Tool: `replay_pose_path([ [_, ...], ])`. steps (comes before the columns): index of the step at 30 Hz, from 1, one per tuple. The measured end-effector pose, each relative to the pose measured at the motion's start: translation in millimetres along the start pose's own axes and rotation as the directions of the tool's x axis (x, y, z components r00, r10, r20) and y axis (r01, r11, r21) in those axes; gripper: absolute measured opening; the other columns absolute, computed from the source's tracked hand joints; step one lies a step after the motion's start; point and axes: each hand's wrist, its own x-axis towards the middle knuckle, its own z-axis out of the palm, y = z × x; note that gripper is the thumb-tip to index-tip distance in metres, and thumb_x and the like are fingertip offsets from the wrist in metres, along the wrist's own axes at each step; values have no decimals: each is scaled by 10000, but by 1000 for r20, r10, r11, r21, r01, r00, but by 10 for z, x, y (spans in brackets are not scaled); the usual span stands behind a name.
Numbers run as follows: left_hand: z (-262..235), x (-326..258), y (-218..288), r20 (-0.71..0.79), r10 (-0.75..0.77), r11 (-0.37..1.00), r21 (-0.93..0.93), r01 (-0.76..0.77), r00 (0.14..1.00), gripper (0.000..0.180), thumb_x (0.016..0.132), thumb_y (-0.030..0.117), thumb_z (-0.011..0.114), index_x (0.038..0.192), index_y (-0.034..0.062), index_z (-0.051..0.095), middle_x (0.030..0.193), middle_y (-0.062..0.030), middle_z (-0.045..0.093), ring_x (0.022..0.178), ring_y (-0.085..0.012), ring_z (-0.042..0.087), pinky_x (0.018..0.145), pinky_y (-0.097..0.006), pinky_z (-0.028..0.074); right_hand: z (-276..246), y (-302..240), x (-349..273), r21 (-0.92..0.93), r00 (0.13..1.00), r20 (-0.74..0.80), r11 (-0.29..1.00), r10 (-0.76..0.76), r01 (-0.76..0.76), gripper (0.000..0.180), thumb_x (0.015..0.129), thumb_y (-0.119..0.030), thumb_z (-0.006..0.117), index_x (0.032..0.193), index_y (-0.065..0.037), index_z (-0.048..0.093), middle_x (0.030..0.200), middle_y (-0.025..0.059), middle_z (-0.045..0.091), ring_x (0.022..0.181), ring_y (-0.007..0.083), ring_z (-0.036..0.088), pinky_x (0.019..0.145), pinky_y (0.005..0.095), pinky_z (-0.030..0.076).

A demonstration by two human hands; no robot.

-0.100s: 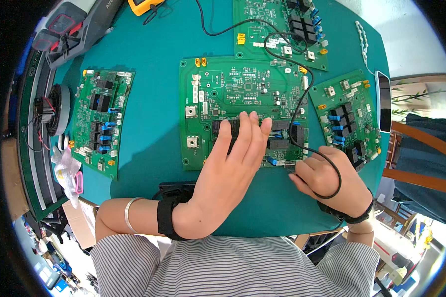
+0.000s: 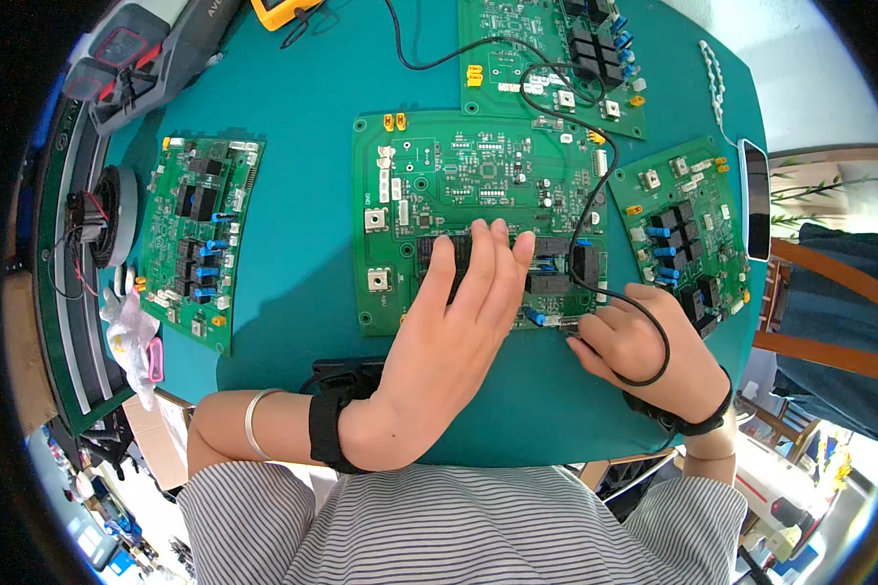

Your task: Inspecting and testing electronic circuit boards using a multimeter and probes.

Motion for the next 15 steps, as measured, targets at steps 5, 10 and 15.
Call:
replay_pose_path([
  [5,6,5,2,-10,-2,1000,-13,2,1000,662,947,266,507,1535,-13,385,1444,-160,481,1374,-320,420,1139,-472,353,-18,-7,18,-12,1000,-10,1000,-24,24,216,887,-203,687,740,-87,579,635,62,578,634,252,623,678,389,482],
  [10,-12,4,17,19,-32,999,-38,33,999,837,886,429,630,1536,-22,357,1508,-154,432,1416,-278,402,1168,-453,337,-55,-16,24,-58,1000,-18,998,-1,0,212,886,-200,687,744,-86,579,645,63,574,647,248,625,689,385,486],
  [15,-21,4,10,23,-28,998,-46,29,999,844,883,435,634,1535,-25,358,1506,-155,433,1415,-279,404,1165,-453,341,-65,-3,21,-20,1000,-7,1000,-17,17,210,883,-199,689,740,-85,585,639,59,568,641,242,622,677,383,483],
])
